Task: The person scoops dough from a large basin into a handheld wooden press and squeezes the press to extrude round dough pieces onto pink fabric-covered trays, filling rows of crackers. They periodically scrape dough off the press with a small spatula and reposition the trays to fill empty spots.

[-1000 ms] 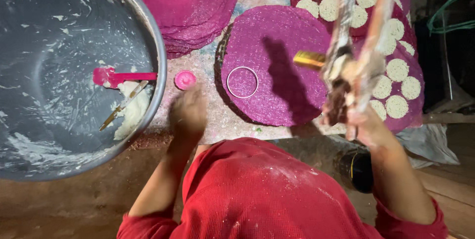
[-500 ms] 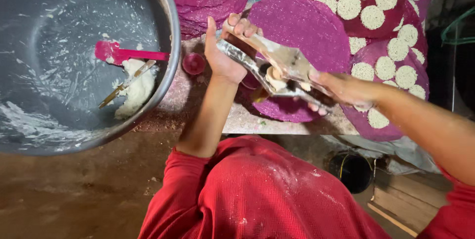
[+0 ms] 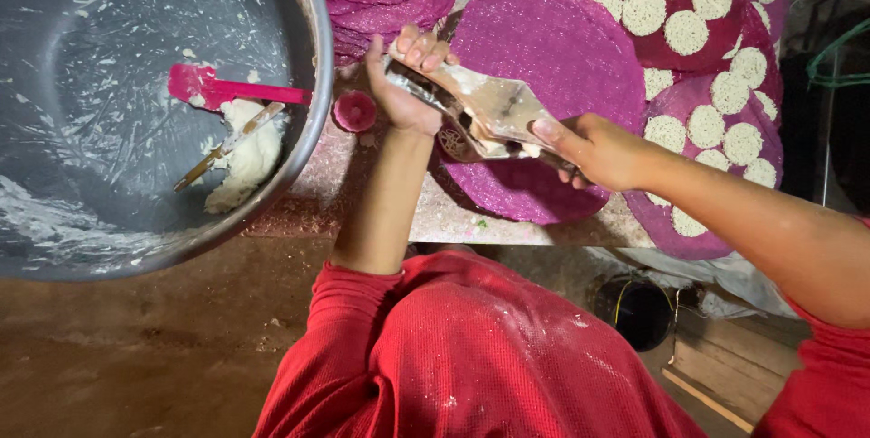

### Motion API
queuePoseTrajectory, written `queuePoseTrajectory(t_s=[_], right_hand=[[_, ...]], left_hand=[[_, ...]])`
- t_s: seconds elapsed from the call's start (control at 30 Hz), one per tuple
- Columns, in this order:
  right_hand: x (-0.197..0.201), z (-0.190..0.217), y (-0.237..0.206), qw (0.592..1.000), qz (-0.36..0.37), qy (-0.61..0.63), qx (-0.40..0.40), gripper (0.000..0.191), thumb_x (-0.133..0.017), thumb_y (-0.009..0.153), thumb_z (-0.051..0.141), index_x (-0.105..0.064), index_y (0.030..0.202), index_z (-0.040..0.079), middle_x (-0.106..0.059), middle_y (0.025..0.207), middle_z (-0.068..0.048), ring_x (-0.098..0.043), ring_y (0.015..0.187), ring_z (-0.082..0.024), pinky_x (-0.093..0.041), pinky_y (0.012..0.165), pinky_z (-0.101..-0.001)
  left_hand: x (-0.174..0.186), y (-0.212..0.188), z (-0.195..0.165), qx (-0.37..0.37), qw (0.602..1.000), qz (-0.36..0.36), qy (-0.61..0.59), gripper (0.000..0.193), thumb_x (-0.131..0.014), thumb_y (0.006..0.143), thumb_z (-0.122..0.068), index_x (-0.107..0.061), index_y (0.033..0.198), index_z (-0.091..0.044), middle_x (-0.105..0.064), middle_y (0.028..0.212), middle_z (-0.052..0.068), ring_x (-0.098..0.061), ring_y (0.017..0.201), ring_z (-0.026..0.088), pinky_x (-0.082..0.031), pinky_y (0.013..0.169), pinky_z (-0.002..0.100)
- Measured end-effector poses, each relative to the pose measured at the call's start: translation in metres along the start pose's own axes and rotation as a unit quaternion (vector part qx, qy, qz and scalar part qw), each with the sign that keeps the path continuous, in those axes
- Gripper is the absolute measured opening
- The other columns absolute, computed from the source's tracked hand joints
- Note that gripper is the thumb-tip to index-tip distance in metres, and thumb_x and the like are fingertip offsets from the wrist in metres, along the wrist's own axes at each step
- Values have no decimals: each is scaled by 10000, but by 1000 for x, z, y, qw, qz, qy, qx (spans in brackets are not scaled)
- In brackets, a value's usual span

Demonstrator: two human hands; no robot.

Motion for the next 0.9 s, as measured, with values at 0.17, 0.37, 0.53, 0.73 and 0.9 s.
queuePoseTrajectory(t_s=[0.17,0.37,0.53,0.73,0.9], right_hand=[[15,10,-7,989,-109,-86,56,702,-390,995,625,-711,1053,4,-636,636,-100,-636,586,-204,-510,615,-404],[0,20,7,984,-133,-13,115,682,-380,992,607,-685,1078,3,-608,619,-86,-618,551,-195,-507,557,-406],[-21,15,20,988,-101,17,116,766,-327,1011,643,-683,948,-33,-613,615,-66,-612,533,-174,-521,545,-369],[-4,-6,17,998,-52,-18,5,807,-284,1004,673,-676,927,-28,-603,614,-78,-599,534,-191,-542,519,-403],[6,2,19,986,-141,-27,82,743,-351,1020,631,-694,1000,-27,-618,605,-95,-633,557,-206,-518,573,-402]], left_hand=[[0,20,12,-16,999,-1,39,359,-454,995,-491,-452,782,-202,-449,679,-55,-467,641,120,-458,743,353],[-24,32,-12,36,998,30,45,366,-428,961,-497,-427,770,-185,-409,654,-42,-420,630,134,-434,735,353],[-20,22,-27,27,996,-25,77,379,-416,948,-503,-429,760,-175,-404,633,-29,-415,606,151,-413,702,363],[4,21,2,-1,981,-189,52,432,-368,931,-521,-435,692,-167,-402,568,-16,-377,501,150,-376,604,369],[-3,37,-3,-5,988,-143,62,406,-363,930,-484,-437,702,-156,-377,553,-25,-372,517,158,-377,628,380]])
Point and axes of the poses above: each hand's wrist, its own y-axis towards the middle knuckle, its own x-axis out of the back of the hand, z = x × y, the point moved 5 cm from there along y, towards the middle knuckle
